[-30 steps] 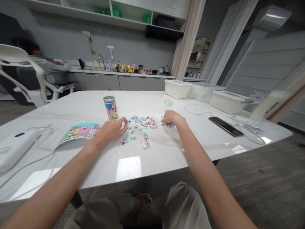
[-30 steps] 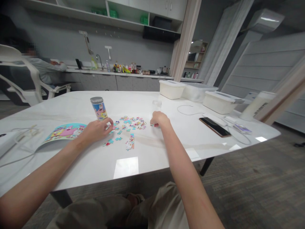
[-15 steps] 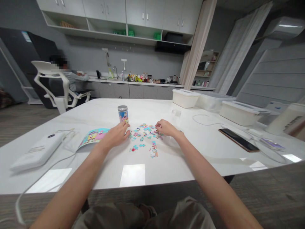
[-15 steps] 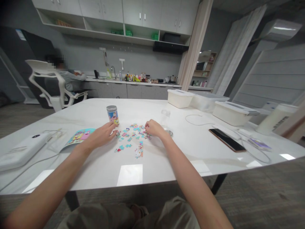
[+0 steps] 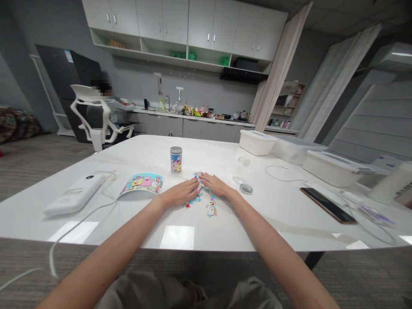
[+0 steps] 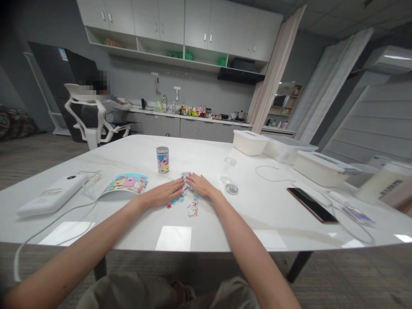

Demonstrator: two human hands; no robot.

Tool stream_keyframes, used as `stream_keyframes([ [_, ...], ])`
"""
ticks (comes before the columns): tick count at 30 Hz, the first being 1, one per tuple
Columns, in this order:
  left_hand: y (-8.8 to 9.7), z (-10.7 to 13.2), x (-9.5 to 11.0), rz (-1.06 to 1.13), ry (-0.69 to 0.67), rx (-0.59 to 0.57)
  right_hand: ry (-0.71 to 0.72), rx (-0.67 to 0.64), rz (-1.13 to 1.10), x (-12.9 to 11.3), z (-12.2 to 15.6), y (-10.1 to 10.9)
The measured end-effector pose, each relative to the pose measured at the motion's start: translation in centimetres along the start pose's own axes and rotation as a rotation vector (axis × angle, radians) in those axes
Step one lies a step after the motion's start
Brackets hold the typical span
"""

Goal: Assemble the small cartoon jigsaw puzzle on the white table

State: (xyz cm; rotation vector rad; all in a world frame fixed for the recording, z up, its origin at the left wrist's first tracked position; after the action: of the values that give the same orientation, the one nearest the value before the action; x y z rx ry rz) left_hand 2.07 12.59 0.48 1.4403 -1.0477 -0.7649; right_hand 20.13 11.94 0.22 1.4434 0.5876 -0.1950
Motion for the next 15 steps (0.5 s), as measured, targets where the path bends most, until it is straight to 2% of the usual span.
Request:
stream_keyframes([
  [4,0.7,0.2,0.4,0.03,-0.005,0.015,0.022,0.072,-0.111,0.7,-0.1,0.4],
  [10,0.7,0.7,0.3,0.037,-0.024,-0.024,0.004,0.209,-0.116,1.5,0.5,1.3],
  [13,0.7,0.8,0.1,0.047,-0.042,-0.044,0.02,0.226,-0.068,1.1,1.2,1.8],
  [15,0.6,0.9,-0.1,0.048,-0.04,-0.086,0.063,0.19,-0.004,0.8,1.5,2.1],
])
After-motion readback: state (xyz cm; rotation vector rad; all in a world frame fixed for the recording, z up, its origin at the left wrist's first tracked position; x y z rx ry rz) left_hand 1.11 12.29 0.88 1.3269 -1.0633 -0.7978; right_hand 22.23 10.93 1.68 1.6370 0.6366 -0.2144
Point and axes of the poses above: each hand's wrist, its own z-axis away from the middle knuckle, its own y-axis out of the back of the hand, x = y × z, the point moved 3 cm from there along -z, towards the middle knuckle, and after that the axes turned 5 degrees about -y, right-handed, at the moved point
